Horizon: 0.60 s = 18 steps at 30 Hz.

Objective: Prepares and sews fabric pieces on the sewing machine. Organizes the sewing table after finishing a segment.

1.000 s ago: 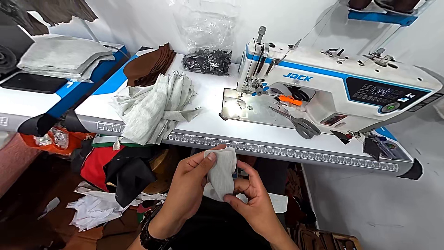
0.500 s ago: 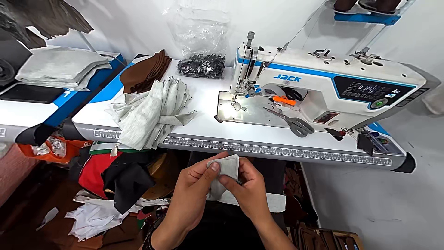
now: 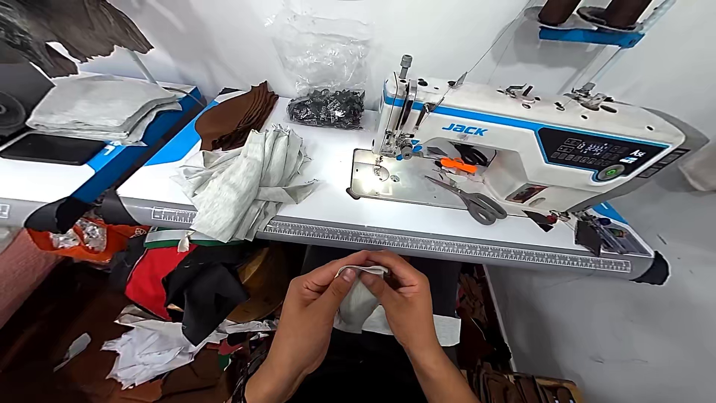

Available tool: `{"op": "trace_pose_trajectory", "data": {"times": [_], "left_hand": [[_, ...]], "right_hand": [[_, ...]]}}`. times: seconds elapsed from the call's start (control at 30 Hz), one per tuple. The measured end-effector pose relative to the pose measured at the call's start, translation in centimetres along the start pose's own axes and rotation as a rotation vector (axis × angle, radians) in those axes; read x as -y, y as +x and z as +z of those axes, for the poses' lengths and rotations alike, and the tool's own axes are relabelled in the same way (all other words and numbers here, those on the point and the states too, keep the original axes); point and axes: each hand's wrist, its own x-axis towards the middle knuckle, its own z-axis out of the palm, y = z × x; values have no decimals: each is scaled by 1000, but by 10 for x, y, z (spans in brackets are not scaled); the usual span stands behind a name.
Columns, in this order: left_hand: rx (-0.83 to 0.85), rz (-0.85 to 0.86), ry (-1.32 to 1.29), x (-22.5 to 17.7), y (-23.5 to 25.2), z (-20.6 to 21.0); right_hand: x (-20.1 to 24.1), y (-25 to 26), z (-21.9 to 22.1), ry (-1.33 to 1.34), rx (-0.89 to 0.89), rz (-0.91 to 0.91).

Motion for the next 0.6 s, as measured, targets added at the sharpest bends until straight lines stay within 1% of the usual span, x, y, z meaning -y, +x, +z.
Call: {"op": "trace_pose_trajectory", "data": {"times": [0.23, 0.43, 0.5, 0.6], "left_hand": [[-22, 7, 28, 8, 3, -6], [-157, 31, 23, 17, 2, -7], [-179, 79, 56, 22, 3, -8], [-186, 230, 225, 30, 4, -9]], "right_hand": [[-3, -3, 1, 45, -91, -26], [-2, 0, -3, -43, -179, -4], [-3, -2, -2, -83, -215, -34], [-6, -3, 1, -216, -257, -140]]}}
